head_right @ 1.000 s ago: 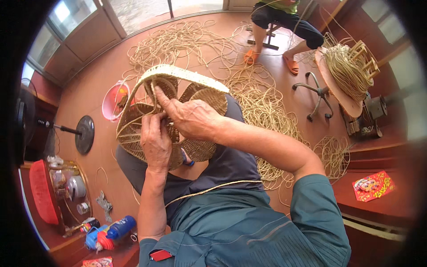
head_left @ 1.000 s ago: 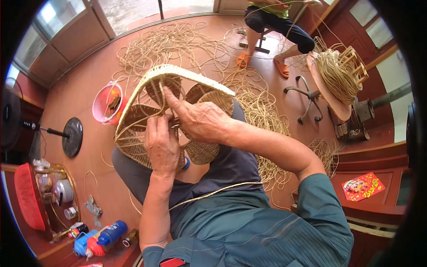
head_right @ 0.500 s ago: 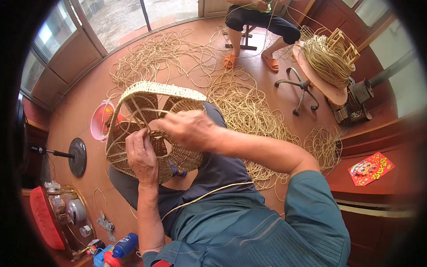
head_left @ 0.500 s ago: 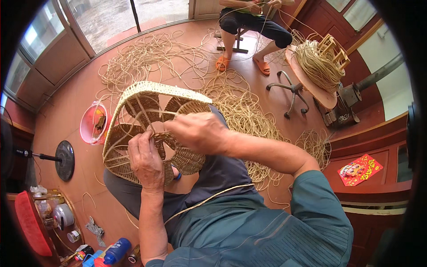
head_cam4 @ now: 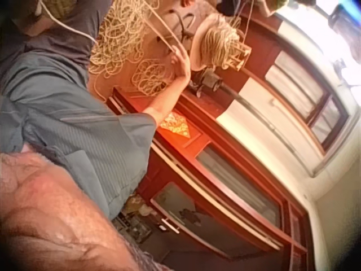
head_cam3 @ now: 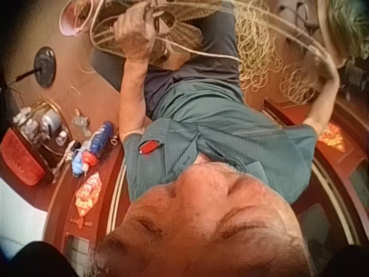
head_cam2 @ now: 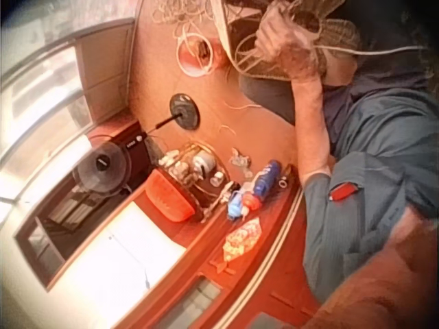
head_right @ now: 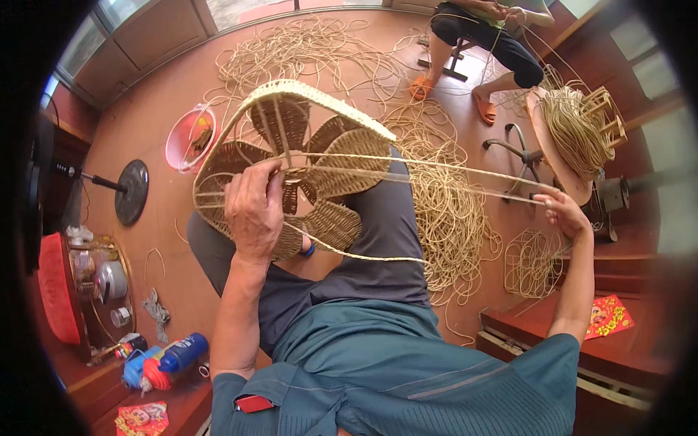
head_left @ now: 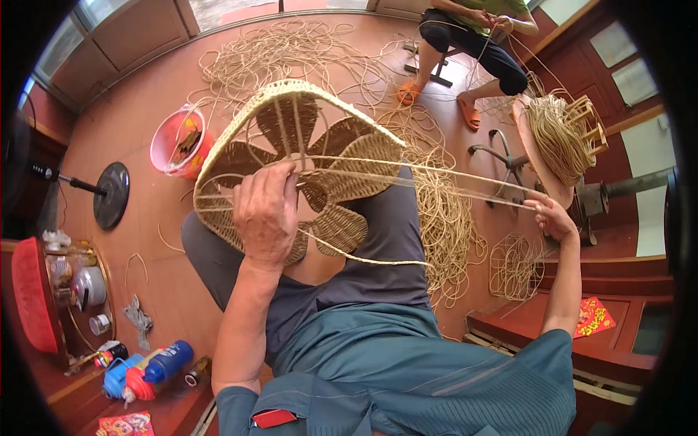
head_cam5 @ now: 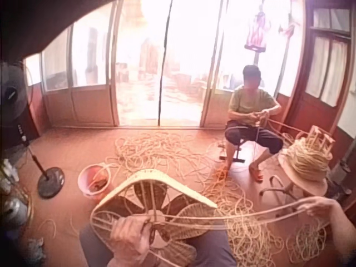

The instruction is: Weaving straw or wicker materials to construct a flower-shaped decorative item.

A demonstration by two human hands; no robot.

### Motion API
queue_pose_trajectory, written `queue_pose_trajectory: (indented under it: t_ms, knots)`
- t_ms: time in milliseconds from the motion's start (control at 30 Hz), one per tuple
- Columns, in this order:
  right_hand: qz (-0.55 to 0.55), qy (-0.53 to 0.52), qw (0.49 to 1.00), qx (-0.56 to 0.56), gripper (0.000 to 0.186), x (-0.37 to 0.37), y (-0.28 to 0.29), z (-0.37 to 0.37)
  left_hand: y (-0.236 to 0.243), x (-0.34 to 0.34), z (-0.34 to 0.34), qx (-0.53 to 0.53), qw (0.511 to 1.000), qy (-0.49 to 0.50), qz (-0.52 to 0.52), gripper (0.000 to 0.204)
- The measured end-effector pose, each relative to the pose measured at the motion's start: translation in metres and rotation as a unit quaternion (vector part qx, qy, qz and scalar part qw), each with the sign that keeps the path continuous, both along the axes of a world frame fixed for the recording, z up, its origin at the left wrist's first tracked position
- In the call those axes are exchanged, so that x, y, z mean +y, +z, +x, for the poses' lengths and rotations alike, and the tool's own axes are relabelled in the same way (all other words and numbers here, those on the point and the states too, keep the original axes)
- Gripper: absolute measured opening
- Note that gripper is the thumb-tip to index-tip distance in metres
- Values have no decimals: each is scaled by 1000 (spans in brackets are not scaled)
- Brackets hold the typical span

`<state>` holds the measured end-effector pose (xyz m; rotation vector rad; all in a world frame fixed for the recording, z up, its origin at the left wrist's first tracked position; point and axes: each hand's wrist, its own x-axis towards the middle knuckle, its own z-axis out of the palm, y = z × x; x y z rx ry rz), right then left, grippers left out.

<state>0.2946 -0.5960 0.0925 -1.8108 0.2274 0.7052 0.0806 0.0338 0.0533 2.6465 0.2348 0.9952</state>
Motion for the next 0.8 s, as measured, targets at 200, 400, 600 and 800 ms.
queue_pose_trajectory:
  t_ms: [200,400,600,800]
  knots:
    - [-388,216,892,-84,26,19,-25,25,-8,-13,16,-29,999,-31,-16,20]
    - [-160,253,756,-581,22,359,5,-69,-6,-6,10,3,1000,-11,-21,19]
    - [-156,286,653,-683,17,435,-7,-75,-1,-11,4,14,999,18,41,26]
    - [-177,305,647,-676,15,439,-13,-81,2,-26,-8,70,987,71,128,40]
